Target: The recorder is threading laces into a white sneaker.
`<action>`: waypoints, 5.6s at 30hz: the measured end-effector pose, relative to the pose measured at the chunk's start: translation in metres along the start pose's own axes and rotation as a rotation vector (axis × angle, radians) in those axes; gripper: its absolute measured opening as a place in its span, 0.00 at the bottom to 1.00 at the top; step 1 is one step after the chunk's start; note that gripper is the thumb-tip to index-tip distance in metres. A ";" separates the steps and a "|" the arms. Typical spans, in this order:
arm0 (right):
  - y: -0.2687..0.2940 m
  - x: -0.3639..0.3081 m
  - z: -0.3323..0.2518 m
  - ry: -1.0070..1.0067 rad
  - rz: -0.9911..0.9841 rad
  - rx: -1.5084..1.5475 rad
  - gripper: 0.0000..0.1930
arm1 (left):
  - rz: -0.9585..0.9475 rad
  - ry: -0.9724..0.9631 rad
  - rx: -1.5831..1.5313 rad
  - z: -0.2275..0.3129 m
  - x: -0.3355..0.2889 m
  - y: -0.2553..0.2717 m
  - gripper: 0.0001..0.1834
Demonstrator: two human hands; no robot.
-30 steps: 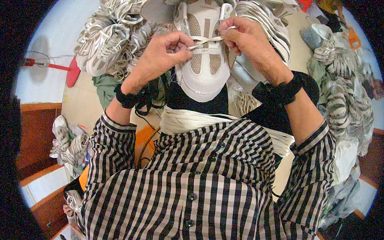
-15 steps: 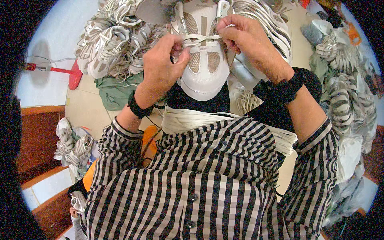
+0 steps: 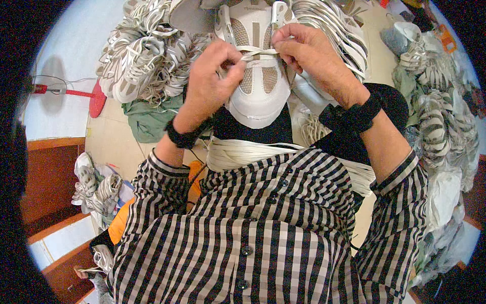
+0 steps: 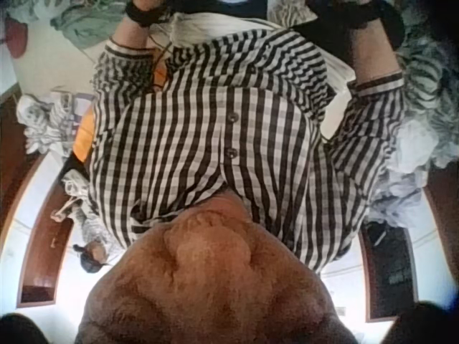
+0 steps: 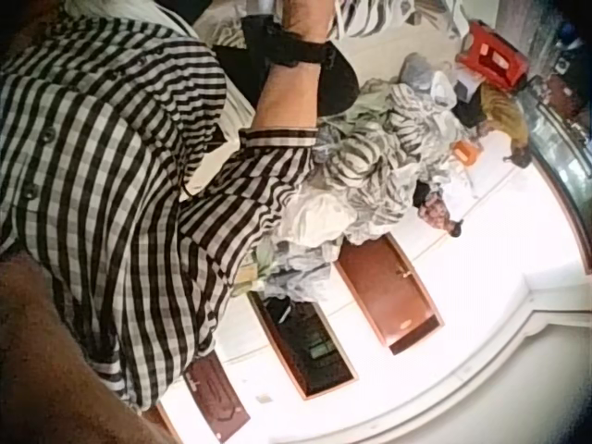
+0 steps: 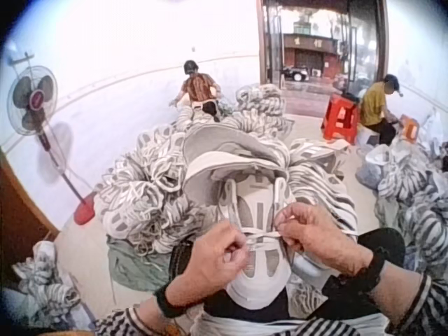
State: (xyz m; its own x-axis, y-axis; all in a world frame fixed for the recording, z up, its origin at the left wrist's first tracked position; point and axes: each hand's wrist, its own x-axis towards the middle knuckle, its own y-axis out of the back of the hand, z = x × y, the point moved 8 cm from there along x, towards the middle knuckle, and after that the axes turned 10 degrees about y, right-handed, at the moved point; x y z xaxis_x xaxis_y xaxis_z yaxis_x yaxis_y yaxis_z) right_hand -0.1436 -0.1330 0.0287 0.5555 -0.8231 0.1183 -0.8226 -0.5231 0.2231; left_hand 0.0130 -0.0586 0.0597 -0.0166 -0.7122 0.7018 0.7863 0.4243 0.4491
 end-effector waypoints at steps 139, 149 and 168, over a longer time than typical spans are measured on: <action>0.048 0.045 -0.077 0.573 -0.004 -1.347 0.11 | -0.215 0.121 0.026 -0.020 0.021 0.001 0.07; -0.058 -0.016 -0.086 0.693 -0.307 -1.024 0.08 | -0.119 -0.004 0.011 -0.018 0.056 -0.001 0.05; -0.053 -0.007 -0.049 0.417 -0.307 -0.945 0.06 | -0.217 0.039 -0.133 -0.023 0.046 -0.006 0.05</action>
State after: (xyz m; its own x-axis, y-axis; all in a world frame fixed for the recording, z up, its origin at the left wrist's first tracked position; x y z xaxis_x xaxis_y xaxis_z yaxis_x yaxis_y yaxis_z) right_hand -0.0980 -0.0882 0.0630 0.8668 -0.4520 0.2106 -0.3132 -0.1647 0.9353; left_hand 0.0216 -0.1069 0.0771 -0.1716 -0.8009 0.5737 0.8412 0.1839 0.5084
